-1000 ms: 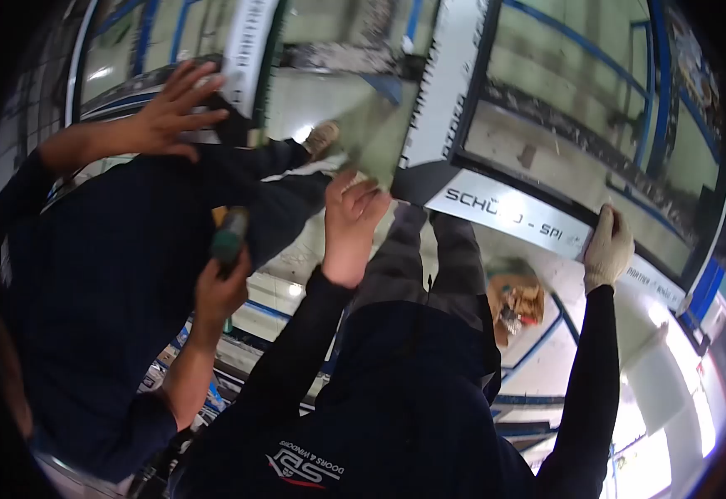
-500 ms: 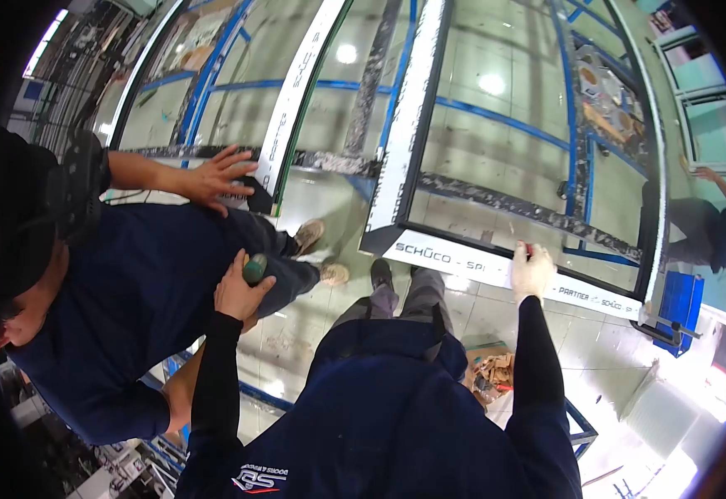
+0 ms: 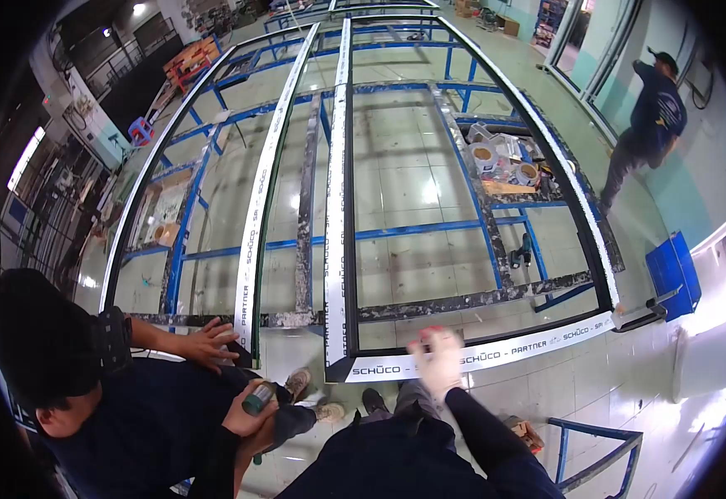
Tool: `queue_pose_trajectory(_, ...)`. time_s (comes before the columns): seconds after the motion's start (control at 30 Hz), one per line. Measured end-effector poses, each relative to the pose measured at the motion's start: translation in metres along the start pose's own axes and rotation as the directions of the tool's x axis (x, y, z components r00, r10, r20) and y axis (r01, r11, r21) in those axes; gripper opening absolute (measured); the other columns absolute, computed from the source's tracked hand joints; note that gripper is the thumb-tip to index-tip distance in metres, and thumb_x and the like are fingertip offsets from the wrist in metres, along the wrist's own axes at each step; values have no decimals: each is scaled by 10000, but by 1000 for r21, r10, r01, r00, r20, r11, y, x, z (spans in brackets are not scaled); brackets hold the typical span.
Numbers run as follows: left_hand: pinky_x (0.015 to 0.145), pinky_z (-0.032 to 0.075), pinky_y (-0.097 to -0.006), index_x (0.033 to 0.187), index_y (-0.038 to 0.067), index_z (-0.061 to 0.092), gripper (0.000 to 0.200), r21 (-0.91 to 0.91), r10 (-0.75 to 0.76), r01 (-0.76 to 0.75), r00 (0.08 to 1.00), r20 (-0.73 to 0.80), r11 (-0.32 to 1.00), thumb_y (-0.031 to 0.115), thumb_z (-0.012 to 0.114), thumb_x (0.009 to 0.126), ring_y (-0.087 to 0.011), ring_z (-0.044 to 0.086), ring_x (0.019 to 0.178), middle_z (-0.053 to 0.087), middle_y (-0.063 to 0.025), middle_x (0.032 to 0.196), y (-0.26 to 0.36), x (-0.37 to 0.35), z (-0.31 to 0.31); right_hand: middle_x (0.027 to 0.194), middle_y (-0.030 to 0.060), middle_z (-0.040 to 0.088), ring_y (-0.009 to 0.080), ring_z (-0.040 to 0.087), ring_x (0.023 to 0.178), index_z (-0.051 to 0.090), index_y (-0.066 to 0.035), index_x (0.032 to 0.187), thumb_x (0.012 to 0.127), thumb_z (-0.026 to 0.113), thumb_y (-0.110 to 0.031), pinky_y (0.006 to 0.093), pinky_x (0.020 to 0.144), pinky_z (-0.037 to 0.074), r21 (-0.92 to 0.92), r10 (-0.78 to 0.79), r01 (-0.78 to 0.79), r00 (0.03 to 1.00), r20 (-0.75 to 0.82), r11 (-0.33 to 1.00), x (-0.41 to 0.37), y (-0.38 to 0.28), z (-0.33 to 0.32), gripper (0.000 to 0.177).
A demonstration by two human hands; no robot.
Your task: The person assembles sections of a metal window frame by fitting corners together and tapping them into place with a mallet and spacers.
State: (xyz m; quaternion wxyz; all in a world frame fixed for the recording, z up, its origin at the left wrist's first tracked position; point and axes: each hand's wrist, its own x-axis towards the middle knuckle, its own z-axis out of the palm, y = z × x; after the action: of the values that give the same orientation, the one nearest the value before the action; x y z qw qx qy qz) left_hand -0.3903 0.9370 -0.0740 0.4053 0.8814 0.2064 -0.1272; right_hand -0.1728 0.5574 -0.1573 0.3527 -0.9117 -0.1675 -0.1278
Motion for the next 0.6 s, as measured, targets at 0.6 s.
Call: queue_pose_trajectory(0.6,957,479,-347,1428,51,350,840,-539,273,-490,859,-434,685,148,856,763,-222,597,1065,532,-108,1219,184,53,64,806,111,635,136,616,779,644,-17,1054,801,765,-166,316,717,524,543,-277,-399,554,785,739,42,-127,1,319)
